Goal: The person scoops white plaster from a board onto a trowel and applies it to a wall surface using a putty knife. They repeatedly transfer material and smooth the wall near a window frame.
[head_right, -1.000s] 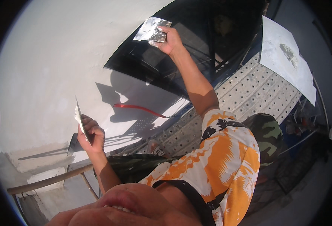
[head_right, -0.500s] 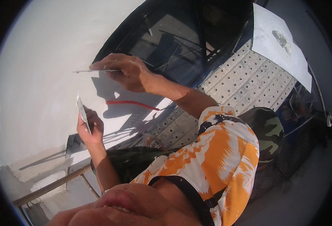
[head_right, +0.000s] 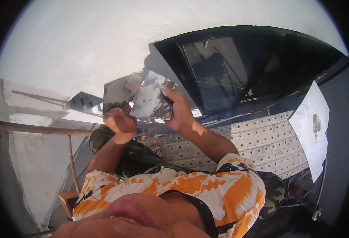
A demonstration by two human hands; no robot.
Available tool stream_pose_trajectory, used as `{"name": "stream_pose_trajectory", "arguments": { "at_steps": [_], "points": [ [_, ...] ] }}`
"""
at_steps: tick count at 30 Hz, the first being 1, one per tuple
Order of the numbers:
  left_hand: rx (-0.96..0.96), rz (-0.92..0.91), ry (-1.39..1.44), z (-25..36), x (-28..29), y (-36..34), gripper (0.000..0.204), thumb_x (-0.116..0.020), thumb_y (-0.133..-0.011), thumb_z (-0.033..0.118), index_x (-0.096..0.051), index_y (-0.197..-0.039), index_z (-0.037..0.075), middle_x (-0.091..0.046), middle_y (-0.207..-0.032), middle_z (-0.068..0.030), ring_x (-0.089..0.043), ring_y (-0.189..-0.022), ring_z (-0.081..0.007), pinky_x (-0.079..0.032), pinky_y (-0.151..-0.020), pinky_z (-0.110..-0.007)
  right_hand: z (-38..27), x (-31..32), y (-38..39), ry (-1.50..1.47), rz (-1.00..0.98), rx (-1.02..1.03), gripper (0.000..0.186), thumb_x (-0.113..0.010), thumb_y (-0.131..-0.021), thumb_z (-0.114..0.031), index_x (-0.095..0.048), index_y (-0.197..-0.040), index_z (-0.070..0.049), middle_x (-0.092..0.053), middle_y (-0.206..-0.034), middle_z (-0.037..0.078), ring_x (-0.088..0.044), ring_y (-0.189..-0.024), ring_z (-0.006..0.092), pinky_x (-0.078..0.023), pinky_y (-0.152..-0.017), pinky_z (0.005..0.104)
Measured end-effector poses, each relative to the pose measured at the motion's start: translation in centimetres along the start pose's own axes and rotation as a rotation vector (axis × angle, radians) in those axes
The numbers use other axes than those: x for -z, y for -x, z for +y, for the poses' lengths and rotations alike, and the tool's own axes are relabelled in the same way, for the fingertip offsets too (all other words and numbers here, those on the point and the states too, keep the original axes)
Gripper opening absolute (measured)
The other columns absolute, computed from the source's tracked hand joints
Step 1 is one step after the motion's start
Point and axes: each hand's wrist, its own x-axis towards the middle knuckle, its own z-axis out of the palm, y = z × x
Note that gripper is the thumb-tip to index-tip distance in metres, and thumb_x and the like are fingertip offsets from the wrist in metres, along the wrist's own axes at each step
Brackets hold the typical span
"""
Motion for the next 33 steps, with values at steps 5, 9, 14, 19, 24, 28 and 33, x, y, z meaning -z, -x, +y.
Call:
{"name": "stream_pose_trajectory", "arguments": {
  "at_steps": [5,9,14,19,24,28,33],
  "points": [
    [-0.163,-0.433,-0.439,-0.5,0.3,0.3,0.028,-0.067,-0.087,0.007,-0.066,-0.115,0.002,-0.062,-0.128,-0.0196,-0.062,-0.117,-0.0377,-0.050,-0.099,-0.045,-2.0,1.4,0.1,-0.008,-0.073,-0.001,0.029,-0.054,-0.096,-0.013,-0.057,-0.121,0.001,-0.066,-0.110,0.013,-0.067,-0.099,0.0243,-0.054,-0.091,0.0394],
    [-0.172,-0.459,-0.595,-0.3,1.2,0.1,0.032,-0.068,-0.086,0.005,-0.065,-0.118,0.001,-0.066,-0.121,-0.0175,-0.066,-0.110,-0.0342,-0.053,-0.095,-0.041,-4.8,0.9,1.3,0.097,0.026,0.233,0.033,-0.055,-0.095,-0.014,-0.056,-0.124,0.002,-0.066,-0.114,0.016,-0.067,-0.101,0.0258,-0.054,-0.092,0.0404],
    [0.966,0.003,-0.251,-0.5,0.9,0.6,0.028,-0.048,-0.102,0.018,-0.061,-0.117,-0.001,-0.067,-0.108,-0.0139,-0.068,-0.098,-0.0267,-0.055,-0.088,-0.040,-6.1,-1.9,3.0,0.407,-0.341,0.732,0.037,-0.052,-0.101,-0.021,-0.051,-0.129,0.002,-0.062,-0.120,0.015,-0.064,-0.109,0.0275,-0.051,-0.096,0.0408],
    [1.444,0.331,0.414,-1.8,1.7,-0.3,0.034,-0.042,-0.104,0.027,-0.054,-0.124,0.002,-0.063,-0.115,-0.0136,-0.065,-0.104,-0.0259,-0.054,-0.089,-0.043,-2.5,-2.5,2.4,1.797,-0.627,1.076,0.063,-0.070,-0.080,-0.002,-0.055,-0.138,-0.021,-0.049,-0.127,0.019,-0.053,-0.116,0.0389,-0.045,-0.098,0.0435],
    [1.428,0.667,0.607,-0.5,4.4,-3.8,0.017,-0.051,-0.100,0.012,-0.060,-0.106,-0.001,-0.064,-0.085,-0.0067,-0.062,-0.072,-0.0148,-0.056,-0.059,-0.023,-4.1,1.8,0.3,2.104,-0.255,0.978,0.062,-0.069,-0.079,0.000,-0.058,-0.136,-0.021,-0.049,-0.128,0.020,-0.052,-0.113,0.0388,-0.046,-0.092,0.0458],
    [1.164,0.740,0.421,1.9,5.8,-6.0,0.021,-0.054,-0.099,0.018,-0.061,-0.110,0.002,-0.064,-0.086,-0.0029,-0.061,-0.072,-0.0133,-0.054,-0.060,-0.024,-6.6,5.7,-5.4,1.899,0.270,1.370,0.063,-0.063,-0.079,0.005,-0.056,-0.138,-0.016,-0.047,-0.129,0.019,-0.048,-0.113,0.0386,-0.039,-0.097,0.0472],
    [1.147,0.667,0.313,3.6,5.7,-5.7,0.030,-0.058,-0.098,0.031,-0.062,-0.117,0.007,-0.066,-0.093,-0.0007,-0.064,-0.078,-0.0137,-0.053,-0.065,-0.028,-12.5,7.1,-14.5,1.425,0.897,1.831,0.074,-0.053,-0.071,0.012,-0.051,-0.142,-0.009,-0.038,-0.136,0.024,-0.039,-0.121,0.0431,-0.031,-0.103,0.0524]
  ]
}}
